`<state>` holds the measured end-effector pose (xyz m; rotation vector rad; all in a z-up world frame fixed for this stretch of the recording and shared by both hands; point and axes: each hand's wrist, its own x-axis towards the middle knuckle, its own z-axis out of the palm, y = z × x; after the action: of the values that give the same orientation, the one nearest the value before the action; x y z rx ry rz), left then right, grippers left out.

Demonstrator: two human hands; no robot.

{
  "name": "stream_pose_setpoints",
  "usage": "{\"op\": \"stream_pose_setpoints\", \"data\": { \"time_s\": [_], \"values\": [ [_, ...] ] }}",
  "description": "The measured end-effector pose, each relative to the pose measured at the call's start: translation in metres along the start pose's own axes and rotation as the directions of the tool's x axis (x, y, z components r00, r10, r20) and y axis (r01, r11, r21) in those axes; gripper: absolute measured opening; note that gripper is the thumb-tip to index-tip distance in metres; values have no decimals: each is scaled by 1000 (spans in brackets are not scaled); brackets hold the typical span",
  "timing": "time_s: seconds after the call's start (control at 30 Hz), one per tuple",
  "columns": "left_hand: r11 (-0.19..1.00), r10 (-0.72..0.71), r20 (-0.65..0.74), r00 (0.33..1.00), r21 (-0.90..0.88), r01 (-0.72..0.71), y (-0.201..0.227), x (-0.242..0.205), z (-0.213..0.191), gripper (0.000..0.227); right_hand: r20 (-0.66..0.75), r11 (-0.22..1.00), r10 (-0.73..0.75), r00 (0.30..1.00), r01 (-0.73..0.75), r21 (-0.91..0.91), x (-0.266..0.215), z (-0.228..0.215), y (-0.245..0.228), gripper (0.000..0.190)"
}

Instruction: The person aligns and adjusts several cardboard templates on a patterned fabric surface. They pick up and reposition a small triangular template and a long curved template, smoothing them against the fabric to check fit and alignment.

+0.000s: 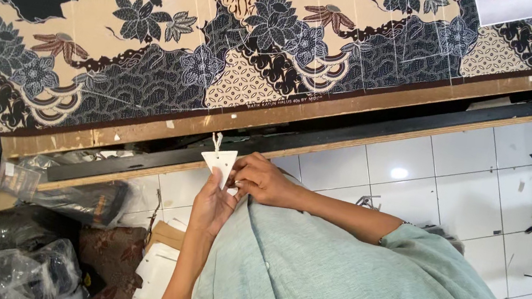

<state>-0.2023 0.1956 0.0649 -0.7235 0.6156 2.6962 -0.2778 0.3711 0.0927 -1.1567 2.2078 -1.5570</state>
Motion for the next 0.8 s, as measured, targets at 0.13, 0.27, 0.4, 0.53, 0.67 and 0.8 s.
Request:
{"op": "stream_pose_setpoints", "data": {
  "time_s": [0.13, 0.27, 0.4, 0.53, 0.67, 0.8],
  "values": [
    [998, 20, -71, 997, 62, -16, -3, -6, -3, 37, -25, 992, 54, 998, -51, 114, -10, -6, -10, 4],
    [993, 54, -127, 990, 111, -40, -4, -12, -10, 34, -31, 953, 244, 969, -234, 192, -26, -8, -7, 6],
    [995, 64, -209, 976, 83, -47, 0, -12, -15, 28, -30, 870, 382, 924, -349, 349, -34, -7, 8, 8],
    [992, 124, -213, 969, 61, -113, 8, -14, -18, 18, 12, 809, 454, 891, -418, 412, -34, -9, 25, 9],
    [978, 203, -157, 967, -10, -207, 17, -12, -18, 11, 66, 768, 466, 882, -441, 464, -24, -11, 38, 9],
    [962, 248, -164, 955, -73, -263, 24, -6, -22, 15, 117, 747, 528, 841, -526, 406, -3, -15, 56, 9]
  ]
}}
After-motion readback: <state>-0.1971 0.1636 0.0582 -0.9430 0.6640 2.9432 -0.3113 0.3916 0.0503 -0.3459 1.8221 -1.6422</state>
